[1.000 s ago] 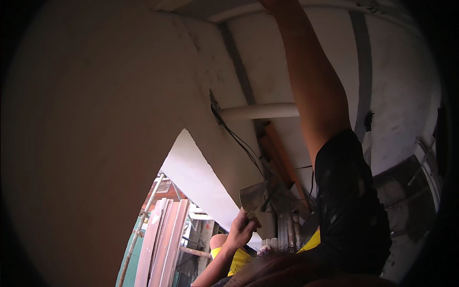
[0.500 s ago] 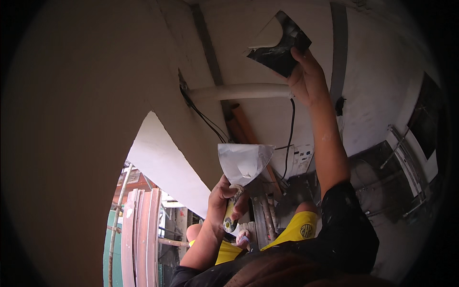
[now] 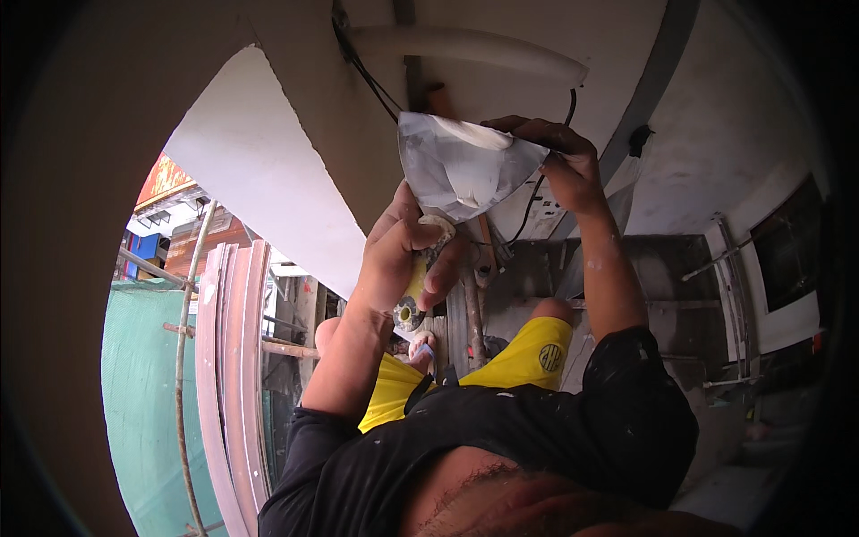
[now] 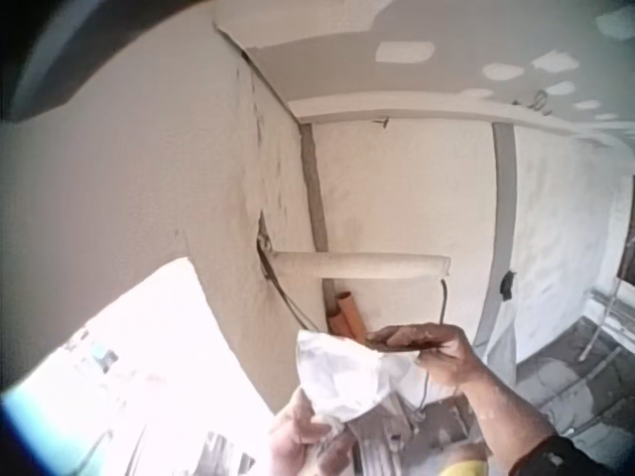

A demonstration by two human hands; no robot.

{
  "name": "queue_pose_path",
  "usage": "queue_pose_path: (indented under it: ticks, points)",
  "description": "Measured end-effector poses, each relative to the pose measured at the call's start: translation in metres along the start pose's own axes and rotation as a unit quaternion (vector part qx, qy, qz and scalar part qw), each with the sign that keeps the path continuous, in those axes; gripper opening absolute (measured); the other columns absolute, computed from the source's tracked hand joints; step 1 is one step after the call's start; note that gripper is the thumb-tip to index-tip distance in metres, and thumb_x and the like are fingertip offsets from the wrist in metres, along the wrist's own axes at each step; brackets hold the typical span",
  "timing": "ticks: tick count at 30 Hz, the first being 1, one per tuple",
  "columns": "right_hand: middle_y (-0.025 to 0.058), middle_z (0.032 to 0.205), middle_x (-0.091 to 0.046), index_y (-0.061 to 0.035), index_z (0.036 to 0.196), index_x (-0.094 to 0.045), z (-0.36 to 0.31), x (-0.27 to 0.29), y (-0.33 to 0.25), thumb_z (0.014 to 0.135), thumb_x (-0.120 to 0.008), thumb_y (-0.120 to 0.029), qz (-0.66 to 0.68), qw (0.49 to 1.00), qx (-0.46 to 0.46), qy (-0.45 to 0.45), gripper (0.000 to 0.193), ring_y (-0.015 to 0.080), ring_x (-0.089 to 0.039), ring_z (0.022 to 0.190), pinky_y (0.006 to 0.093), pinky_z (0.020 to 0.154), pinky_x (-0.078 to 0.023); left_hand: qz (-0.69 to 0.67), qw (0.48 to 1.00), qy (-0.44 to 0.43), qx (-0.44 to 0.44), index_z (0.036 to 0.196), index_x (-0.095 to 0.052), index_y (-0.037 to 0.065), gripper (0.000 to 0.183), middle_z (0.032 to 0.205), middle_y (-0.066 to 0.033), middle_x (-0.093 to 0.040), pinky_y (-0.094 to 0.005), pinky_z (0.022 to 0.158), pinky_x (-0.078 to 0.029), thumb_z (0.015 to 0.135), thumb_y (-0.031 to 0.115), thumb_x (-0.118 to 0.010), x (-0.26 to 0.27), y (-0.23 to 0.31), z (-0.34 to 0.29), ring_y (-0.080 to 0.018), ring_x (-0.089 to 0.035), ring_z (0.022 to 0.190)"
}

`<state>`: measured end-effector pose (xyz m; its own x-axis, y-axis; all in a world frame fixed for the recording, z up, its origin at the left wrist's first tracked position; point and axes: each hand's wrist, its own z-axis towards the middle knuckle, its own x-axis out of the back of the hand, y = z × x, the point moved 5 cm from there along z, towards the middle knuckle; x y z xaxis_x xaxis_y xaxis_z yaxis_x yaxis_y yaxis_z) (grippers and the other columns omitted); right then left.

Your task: The person applies plaster to a ceiling using a trowel and a hawk. They repeatedly scoop plaster from the hawk and spread it onto the ceiling surface, smoothing the material with the trowel. The person works on a scaffolding platform in a room under construction.

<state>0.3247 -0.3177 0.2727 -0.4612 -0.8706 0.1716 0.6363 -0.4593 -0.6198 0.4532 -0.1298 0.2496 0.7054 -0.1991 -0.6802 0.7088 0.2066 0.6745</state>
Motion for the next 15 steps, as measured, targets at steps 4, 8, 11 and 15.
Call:
queue_pose_path:
  ticks: [4,8,11,15]
  points:
    - [0.0100,0.115,-0.071,0.0023,0.127,-0.063,-0.014,0.020,0.018,0.100,-0.054,-0.004,-0.249,0.945,-0.212,0.017,0.029,0.0151,-0.066,0.109,0.0314,0.098,-0.050,0.077,0.992,0.039,-0.089,0.146,-0.029,0.004,0.060,0.099,-0.0168,-0.062,-0.0254,0.037,-0.045,0.089,0.001,-0.045,-0.021,0.013,-0.007,-0.0164,-0.053,0.044]
    - [0.0084,0.112,-0.071,-0.0017,0.123,-0.062,-0.044,0.033,0.018,0.097,-0.058,-0.013,0.077,0.918,-0.170,0.349,0.028,0.0177,-0.069,0.105,0.0369,0.097,-0.054,0.253,0.947,0.095,-0.175,0.147,-0.027,0.008,0.055,0.106,-0.0119,-0.061,-0.0228,0.045,-0.049,0.097,0.000,-0.049,0.009,0.017,0.003,-0.0120,-0.062,0.062]
    - [0.0096,0.116,-0.070,-0.0025,0.126,-0.060,-0.044,-0.007,-0.008,0.096,-0.056,-0.014,0.309,0.851,-0.211,0.370,0.032,0.0236,-0.070,0.109,0.0418,0.099,-0.055,0.326,0.898,0.094,-0.278,0.145,-0.029,0.007,0.053,0.103,-0.0087,-0.060,-0.0238,0.058,-0.052,0.099,-0.004,-0.053,0.035,0.009,0.013,-0.0099,-0.060,0.067]
    - [0.0112,0.115,-0.071,-0.0023,0.126,-0.060,-0.034,-0.052,-0.009,0.093,-0.057,-0.012,0.419,0.816,-0.248,0.312,0.034,0.0244,-0.070,0.109,0.0430,0.100,-0.056,0.414,0.836,0.108,-0.344,0.141,-0.041,0.002,0.045,0.115,-0.0115,-0.062,-0.0302,0.083,-0.054,0.099,-0.005,-0.054,0.038,0.000,0.017,-0.0165,-0.064,0.092]
